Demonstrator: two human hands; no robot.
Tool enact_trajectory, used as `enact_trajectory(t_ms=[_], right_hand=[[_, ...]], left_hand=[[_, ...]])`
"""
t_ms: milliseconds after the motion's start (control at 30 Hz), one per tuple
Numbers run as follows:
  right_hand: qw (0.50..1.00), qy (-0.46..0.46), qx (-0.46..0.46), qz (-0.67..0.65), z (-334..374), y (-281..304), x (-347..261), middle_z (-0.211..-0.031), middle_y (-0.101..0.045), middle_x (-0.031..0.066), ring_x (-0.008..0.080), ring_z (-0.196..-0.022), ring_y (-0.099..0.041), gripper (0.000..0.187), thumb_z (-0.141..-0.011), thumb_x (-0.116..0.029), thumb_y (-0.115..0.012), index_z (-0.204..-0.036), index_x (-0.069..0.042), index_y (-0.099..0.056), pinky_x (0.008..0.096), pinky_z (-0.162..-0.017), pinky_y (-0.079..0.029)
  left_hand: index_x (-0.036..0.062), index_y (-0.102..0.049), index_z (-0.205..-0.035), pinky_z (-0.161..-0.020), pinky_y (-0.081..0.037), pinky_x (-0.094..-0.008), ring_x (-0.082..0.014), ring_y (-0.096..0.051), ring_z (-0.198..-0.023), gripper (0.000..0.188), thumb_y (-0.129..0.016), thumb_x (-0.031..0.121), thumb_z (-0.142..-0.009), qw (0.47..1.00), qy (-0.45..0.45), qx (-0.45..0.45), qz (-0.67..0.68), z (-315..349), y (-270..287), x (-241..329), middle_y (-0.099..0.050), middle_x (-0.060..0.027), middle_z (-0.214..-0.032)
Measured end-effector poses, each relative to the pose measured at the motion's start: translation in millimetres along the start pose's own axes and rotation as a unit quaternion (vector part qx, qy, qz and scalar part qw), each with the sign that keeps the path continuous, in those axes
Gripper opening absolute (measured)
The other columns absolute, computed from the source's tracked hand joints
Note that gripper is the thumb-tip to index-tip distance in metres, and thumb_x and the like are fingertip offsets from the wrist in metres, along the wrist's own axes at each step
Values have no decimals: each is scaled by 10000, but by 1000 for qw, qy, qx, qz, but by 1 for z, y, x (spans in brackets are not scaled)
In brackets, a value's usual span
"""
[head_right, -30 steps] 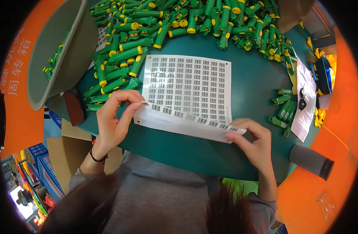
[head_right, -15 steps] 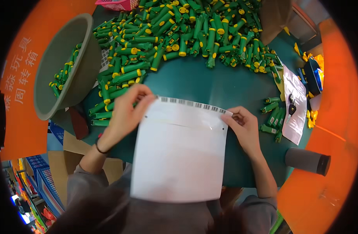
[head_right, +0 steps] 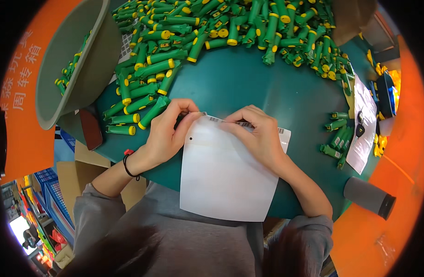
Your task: Applying labels to small cylindrical toy components at a factory workbench.
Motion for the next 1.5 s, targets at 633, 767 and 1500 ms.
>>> enact_trajectory(t_ms=[633, 767, 1500], right_hand=[[858, 241, 94, 443, -100, 100, 8, -1273, -542, 76, 299, -1202, -541, 383, -782, 49, -709, -1122, -104, -623, 372, -954, -483], [832, 282, 128, 461, -98, 103, 14, -1259, -596, 62, 303, -1220, -528, 403, -817, -44, -740, -1196, -114, -624, 412, -1002, -451], [952, -14, 67, -298, 4, 23, -8, -1230, -627, 150, 213, -1127, -619, 391, -842, 110, -711, -1211, 35, -602, 343, -981, -525]], left_hand=[[27, -651, -976, -836, -483, -271, -137, -603, -1025, 68, -697, 55, -935, 983, -14, -6, 181, -62, -2, 29, -637, -94, -1194], [26, -621, -1062, -929, -490, -296, -142, -601, -1057, 107, -661, 60, -969, 939, 77, -43, 333, -60, -6, 19, -609, -87, -1213], [7, -539, -1220, -931, -532, -296, -155, -629, -1079, 433, -755, -51, -849, 949, 113, -18, 296, -46, -4, 14, -629, -102, -1164]])
Point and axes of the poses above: each hand's wrist, its own z-axis away from the middle knuckle, its own y-axis out of the back of the hand, x = y × z, the point moved 6 cm from there along -z, towards the middle knuckle
